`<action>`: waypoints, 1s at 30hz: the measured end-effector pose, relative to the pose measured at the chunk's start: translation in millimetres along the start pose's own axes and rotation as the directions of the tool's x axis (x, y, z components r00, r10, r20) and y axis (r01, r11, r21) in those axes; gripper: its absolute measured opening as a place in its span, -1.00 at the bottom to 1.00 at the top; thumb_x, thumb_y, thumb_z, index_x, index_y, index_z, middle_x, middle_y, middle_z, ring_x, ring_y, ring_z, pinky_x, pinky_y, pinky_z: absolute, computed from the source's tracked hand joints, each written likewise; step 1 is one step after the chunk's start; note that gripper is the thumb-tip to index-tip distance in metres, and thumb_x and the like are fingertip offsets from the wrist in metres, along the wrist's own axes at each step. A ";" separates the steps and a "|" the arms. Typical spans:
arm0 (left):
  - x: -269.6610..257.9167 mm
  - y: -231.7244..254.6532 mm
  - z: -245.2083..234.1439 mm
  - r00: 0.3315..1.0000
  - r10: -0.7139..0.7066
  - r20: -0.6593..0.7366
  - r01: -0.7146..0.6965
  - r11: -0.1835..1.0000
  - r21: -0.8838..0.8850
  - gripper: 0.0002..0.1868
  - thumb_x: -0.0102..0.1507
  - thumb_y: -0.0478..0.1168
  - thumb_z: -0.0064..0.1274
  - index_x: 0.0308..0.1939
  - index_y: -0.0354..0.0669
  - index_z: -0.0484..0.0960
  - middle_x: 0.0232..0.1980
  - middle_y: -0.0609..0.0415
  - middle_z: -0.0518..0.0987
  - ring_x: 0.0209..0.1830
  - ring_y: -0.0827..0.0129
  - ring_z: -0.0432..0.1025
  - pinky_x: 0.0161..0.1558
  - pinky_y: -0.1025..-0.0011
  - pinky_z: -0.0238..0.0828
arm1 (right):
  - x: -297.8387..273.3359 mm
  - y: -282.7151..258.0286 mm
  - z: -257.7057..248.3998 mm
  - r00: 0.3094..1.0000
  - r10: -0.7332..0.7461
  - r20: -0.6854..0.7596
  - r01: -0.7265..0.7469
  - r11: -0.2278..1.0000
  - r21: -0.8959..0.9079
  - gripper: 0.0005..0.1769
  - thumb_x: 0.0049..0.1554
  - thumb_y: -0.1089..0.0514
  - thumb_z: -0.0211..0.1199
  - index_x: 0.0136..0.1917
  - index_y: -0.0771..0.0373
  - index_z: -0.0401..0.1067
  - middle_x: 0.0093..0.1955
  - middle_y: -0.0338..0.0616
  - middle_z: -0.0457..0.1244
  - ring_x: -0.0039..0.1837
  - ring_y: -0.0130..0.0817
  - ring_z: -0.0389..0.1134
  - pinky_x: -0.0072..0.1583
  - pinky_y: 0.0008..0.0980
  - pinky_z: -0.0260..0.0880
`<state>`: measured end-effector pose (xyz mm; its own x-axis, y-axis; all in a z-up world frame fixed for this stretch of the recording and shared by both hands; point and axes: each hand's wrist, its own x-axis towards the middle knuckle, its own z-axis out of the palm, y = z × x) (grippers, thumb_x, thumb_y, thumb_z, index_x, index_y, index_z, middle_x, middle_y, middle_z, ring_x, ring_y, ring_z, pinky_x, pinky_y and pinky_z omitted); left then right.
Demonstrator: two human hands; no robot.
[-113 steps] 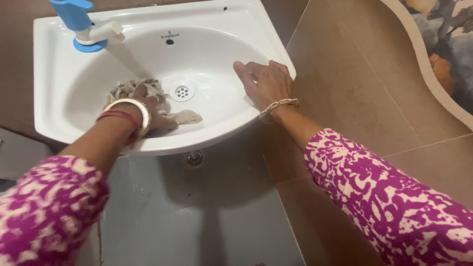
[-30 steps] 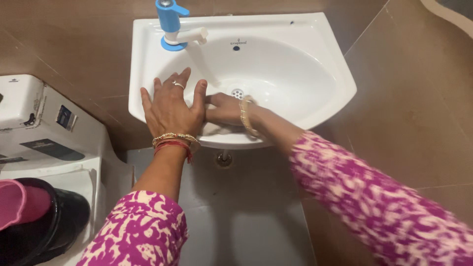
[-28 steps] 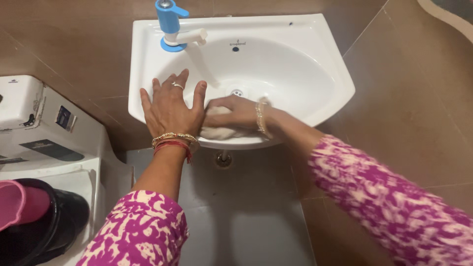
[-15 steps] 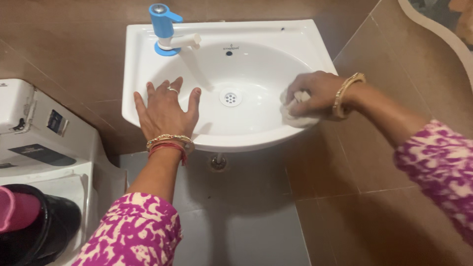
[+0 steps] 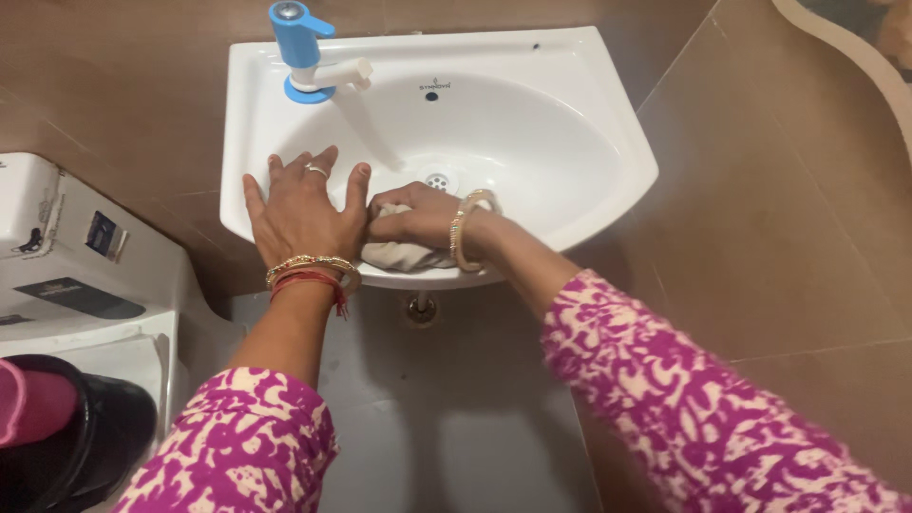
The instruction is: The person cleans the interior basin and the outer rim of a white porcelain sink by hand using a damp cloth while the water runs.
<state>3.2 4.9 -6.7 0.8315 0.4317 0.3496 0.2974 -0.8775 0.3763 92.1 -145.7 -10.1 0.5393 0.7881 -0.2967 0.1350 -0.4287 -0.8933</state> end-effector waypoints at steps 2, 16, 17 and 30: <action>2.1 -2.0 0.4 1.000 0.014 -0.002 -0.014 1.000 0.018 -0.34 0.39 0.32 -0.20 0.30 -0.04 0.59 0.35 -0.15 0.49 0.53 -0.07 0.10 0.49 -0.09 -0.33 | -10.7 5.3 -19.5 0.991 -0.118 0.059 0.125 0.985 -0.121 -0.64 0.05 0.00 0.26 0.04 0.23 0.59 0.05 0.04 0.41 0.13 -0.25 0.39 0.20 -0.33 0.35; 4.6 -0.4 0.1 1.000 -0.019 0.025 0.018 0.998 0.056 -0.34 0.36 0.31 -0.17 0.30 -0.04 0.58 0.37 -0.13 0.47 0.55 -0.01 0.07 0.51 -0.05 -0.36 | -50.5 30.4 -100.1 0.857 0.372 -0.357 -0.496 0.409 -0.766 0.07 0.00 -0.55 0.08 0.65 -0.19 -0.12 0.71 -0.02 -0.33 0.64 0.10 -0.18 0.53 0.29 -0.15; 3.0 0.1 1.4 0.999 -0.023 0.024 0.022 0.999 0.049 -0.34 0.36 0.31 -0.16 0.29 -0.04 0.59 0.36 -0.14 0.47 0.55 0.00 0.07 0.51 -0.05 -0.36 | -35.1 34.4 -91.5 0.840 0.419 -0.345 -0.519 0.438 -0.734 0.13 -0.01 -0.57 0.11 0.66 -0.15 -0.16 0.71 0.09 -0.35 0.65 0.20 -0.23 0.53 0.30 -0.14; 3.5 -2.1 3.8 1.000 -0.001 0.008 0.001 0.999 0.048 -0.35 0.33 0.31 -0.12 0.28 -0.03 0.60 0.36 -0.15 0.48 0.55 -0.03 0.08 0.50 -0.08 -0.35 | 82.6 31.9 13.6 0.997 -0.068 0.031 0.073 0.979 -0.188 -0.28 0.03 -0.19 0.19 0.44 0.00 0.35 0.46 -0.02 0.26 0.49 -0.08 0.25 0.44 -0.16 0.21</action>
<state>7.3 7.5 -9.5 0.8348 0.4313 0.3422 0.3206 -0.8861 0.3347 129.6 -88.2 -67.7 0.5031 0.8286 -0.2454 0.3277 -0.4457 -0.8330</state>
